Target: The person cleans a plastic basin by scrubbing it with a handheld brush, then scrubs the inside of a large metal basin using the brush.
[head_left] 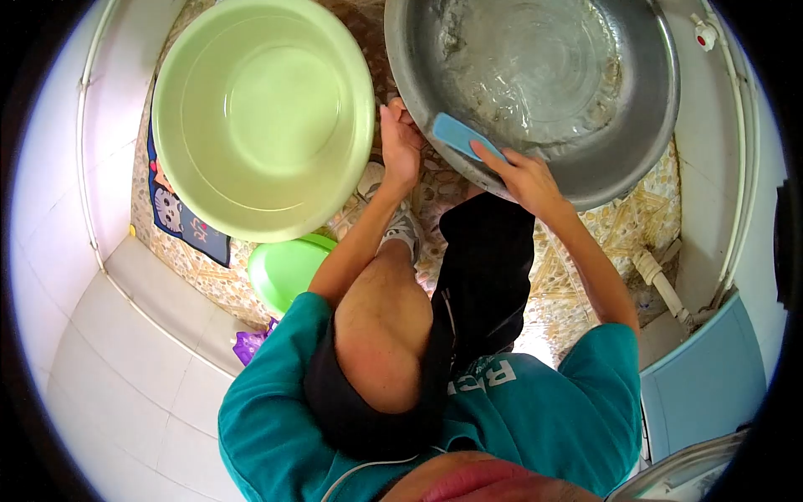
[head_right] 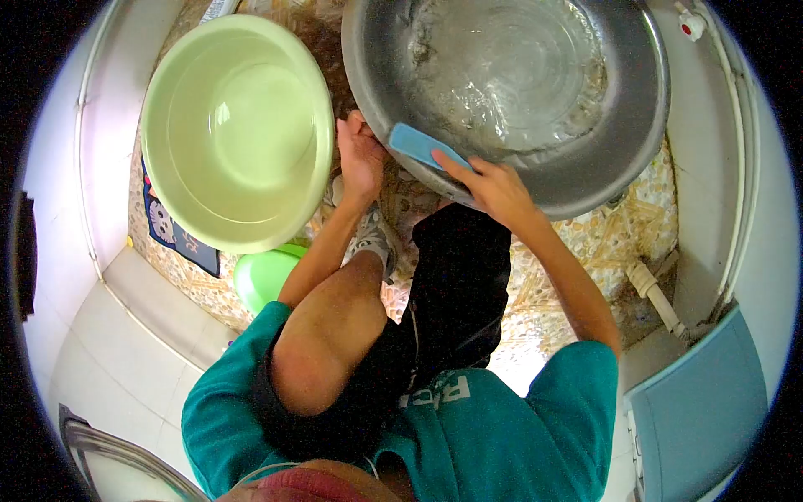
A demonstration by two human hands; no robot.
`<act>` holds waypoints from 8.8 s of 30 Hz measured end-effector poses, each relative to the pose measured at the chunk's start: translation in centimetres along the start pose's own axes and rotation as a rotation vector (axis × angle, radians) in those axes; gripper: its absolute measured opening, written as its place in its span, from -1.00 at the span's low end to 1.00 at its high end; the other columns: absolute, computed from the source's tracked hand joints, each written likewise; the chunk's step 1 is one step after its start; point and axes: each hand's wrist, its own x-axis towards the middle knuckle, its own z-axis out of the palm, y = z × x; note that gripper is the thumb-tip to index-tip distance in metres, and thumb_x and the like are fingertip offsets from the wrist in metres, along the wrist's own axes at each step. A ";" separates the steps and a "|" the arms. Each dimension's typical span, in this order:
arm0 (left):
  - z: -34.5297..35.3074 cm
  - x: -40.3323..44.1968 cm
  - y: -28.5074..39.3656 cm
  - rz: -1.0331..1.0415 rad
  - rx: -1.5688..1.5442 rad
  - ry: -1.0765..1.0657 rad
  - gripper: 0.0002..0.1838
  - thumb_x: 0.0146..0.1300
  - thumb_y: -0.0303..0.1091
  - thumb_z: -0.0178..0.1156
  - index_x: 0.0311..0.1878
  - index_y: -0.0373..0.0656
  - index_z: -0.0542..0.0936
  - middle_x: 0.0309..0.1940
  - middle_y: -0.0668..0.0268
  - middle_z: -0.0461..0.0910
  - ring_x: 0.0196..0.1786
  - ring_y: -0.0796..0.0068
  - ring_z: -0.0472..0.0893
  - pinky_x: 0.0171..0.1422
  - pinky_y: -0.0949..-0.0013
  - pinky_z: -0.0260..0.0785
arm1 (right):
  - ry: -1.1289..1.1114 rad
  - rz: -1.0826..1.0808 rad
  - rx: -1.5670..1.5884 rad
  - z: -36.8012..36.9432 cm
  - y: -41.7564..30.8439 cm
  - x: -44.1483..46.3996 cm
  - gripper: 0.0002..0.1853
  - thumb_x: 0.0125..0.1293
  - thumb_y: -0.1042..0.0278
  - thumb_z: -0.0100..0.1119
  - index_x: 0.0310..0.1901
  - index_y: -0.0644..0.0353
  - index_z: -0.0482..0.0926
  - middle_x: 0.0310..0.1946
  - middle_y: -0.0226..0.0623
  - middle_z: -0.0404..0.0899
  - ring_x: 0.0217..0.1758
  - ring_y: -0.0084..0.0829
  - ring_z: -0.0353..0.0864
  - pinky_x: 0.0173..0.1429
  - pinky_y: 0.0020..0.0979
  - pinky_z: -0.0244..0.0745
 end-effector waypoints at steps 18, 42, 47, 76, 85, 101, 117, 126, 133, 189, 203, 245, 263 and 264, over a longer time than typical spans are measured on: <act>-0.8 1.2 0.2 0.028 -0.014 -0.081 -0.48 0.54 0.16 -0.33 -0.06 -0.10 0.42 -0.05 0.27 0.55 0.04 0.37 0.48 0.27 0.21 0.21 | -0.018 -0.053 -0.189 -0.8 -0.7 3.2 -0.12 0.13 0.57 0.08 0.46 -0.50 0.17 -0.43 -0.17 0.49 -0.42 -0.06 0.62 -0.32 -0.11 0.56; 0.8 7.0 1.4 0.203 0.427 0.077 -0.76 0.52 -0.20 0.01 -0.14 -0.17 0.52 -0.41 0.51 0.48 -0.39 0.75 0.35 -0.27 0.58 0.21 | 0.330 0.454 -0.185 0.4 13.6 3.6 -0.37 0.39 0.48 0.05 0.43 -0.34 0.26 -0.12 0.06 0.64 -0.19 0.03 0.66 -0.08 -0.10 0.55; 0.4 9.4 1.4 0.187 0.326 0.085 -0.74 0.53 -0.17 -0.03 -0.25 -0.12 0.44 -0.40 0.50 0.37 -0.35 0.70 0.27 -0.23 0.48 0.10 | 0.339 0.286 0.170 3.5 9.7 6.0 -0.38 0.36 0.56 0.02 0.41 -0.21 0.32 -0.20 0.05 0.63 -0.30 -0.12 0.67 -0.14 -0.26 0.52; 4.4 4.6 1.0 0.233 0.490 0.224 -0.71 0.28 -0.51 0.15 0.05 -0.36 0.45 -0.12 0.18 0.59 -0.10 0.43 0.53 0.07 0.36 0.35 | 0.112 0.268 -0.265 -0.2 11.9 4.1 -0.12 0.12 0.69 -0.01 0.47 -0.34 0.20 -0.41 -0.08 0.52 -0.44 -0.10 0.59 -0.26 -0.10 0.53; 3.5 5.8 0.6 0.332 0.576 0.220 -0.69 0.22 -0.55 0.11 0.04 -0.40 0.47 -0.16 0.12 0.61 -0.14 0.38 0.56 0.05 0.34 0.38 | -0.043 0.125 -0.134 3.5 8.9 2.3 -0.13 0.21 0.68 -0.03 0.47 -0.46 0.16 -0.46 -0.04 0.49 -0.41 0.00 0.56 -0.22 -0.04 0.48; 3.5 7.4 1.5 0.264 0.649 0.237 -0.70 0.23 -0.55 0.15 0.04 -0.35 0.47 -0.19 0.21 0.61 -0.23 0.50 0.52 -0.09 0.39 0.37 | -0.043 0.246 -0.273 4.6 7.5 3.3 -0.12 0.13 0.67 -0.01 0.51 -0.18 0.08 -0.53 0.05 0.54 -0.45 0.04 0.60 -0.33 -0.01 0.46; 3.9 7.4 2.4 0.212 0.656 0.199 -0.67 0.21 -0.58 0.08 0.06 -0.38 0.45 -0.11 0.08 0.60 -0.06 0.31 0.57 0.12 0.30 0.36 | 0.094 0.314 -0.203 4.6 8.4 11.1 -0.23 0.29 0.62 -0.03 0.50 -0.26 0.13 -0.54 0.07 0.52 -0.50 0.07 0.52 -0.27 -0.01 0.44; 3.9 7.4 1.8 0.244 0.615 0.187 -0.64 0.20 -0.59 0.07 0.09 -0.40 0.44 -0.09 0.04 0.60 -0.05 0.25 0.58 0.12 0.26 0.36 | -0.116 0.307 -0.267 3.9 8.0 4.6 -0.15 0.24 0.61 0.00 0.51 -0.35 0.04 -0.49 0.09 0.58 -0.42 0.07 0.63 -0.22 0.01 0.55; 2.6 2.5 1.3 0.151 0.670 0.132 -0.65 0.38 -0.38 0.16 0.14 -0.34 0.41 -0.13 0.17 0.56 -0.12 0.47 0.53 0.02 0.40 0.37 | 0.062 0.297 -0.081 3.6 7.4 6.5 -0.19 0.28 0.58 -0.03 0.51 -0.35 0.06 -0.44 0.16 0.58 -0.39 0.10 0.63 -0.18 0.03 0.53; -0.5 5.0 1.0 -0.029 -0.012 0.010 -0.41 0.54 0.12 -0.37 0.04 -0.18 0.50 -0.08 0.25 0.61 -0.02 0.38 0.55 0.17 0.25 0.32 | -0.019 0.086 -0.129 -0.8 -1.3 5.1 -0.19 0.23 0.61 0.02 0.47 -0.37 0.17 -0.52 -0.05 0.46 -0.52 0.00 0.48 -0.38 -0.05 0.39; -0.1 5.1 0.8 0.034 0.036 -0.051 -0.43 0.56 0.09 -0.37 -0.03 -0.17 0.51 -0.17 0.28 0.63 -0.11 0.42 0.56 0.10 0.30 0.35 | 0.315 0.144 0.097 -0.4 6.3 3.3 -0.31 0.28 0.59 -0.02 0.44 -0.18 0.26 -0.39 0.09 0.62 -0.46 0.01 0.63 -0.28 -0.06 0.52; 2.2 3.4 0.3 0.122 0.366 -0.008 -0.81 0.40 -0.33 0.19 -0.06 -0.23 0.51 -0.33 0.45 0.52 -0.31 0.71 0.42 -0.23 0.49 0.29 | 0.026 0.225 -0.062 1.9 8.7 3.7 -0.33 0.27 0.57 0.01 0.43 -0.11 0.27 -0.41 0.06 0.57 -0.41 0.04 0.58 -0.25 -0.07 0.45; 2.8 4.9 1.4 0.303 0.614 0.047 -0.74 0.41 -0.44 0.11 0.09 -0.35 0.45 -0.10 0.24 0.59 -0.11 0.51 0.51 0.03 0.39 0.35 | -0.064 0.266 -0.013 0.3 8.8 1.3 -0.30 0.24 0.62 0.00 0.43 -0.17 0.30 -0.45 0.14 0.48 -0.51 0.07 0.45 -0.27 -0.09 0.42; 2.8 6.0 1.6 0.318 0.553 0.055 -0.76 0.41 -0.42 0.11 0.05 -0.35 0.46 -0.12 0.25 0.60 -0.13 0.50 0.52 0.00 0.40 0.36 | -0.122 0.219 -0.055 -0.3 9.4 -0.8 -0.27 0.21 0.64 -0.01 0.43 -0.19 0.30 -0.45 0.12 0.49 -0.50 0.06 0.46 -0.26 -0.07 0.41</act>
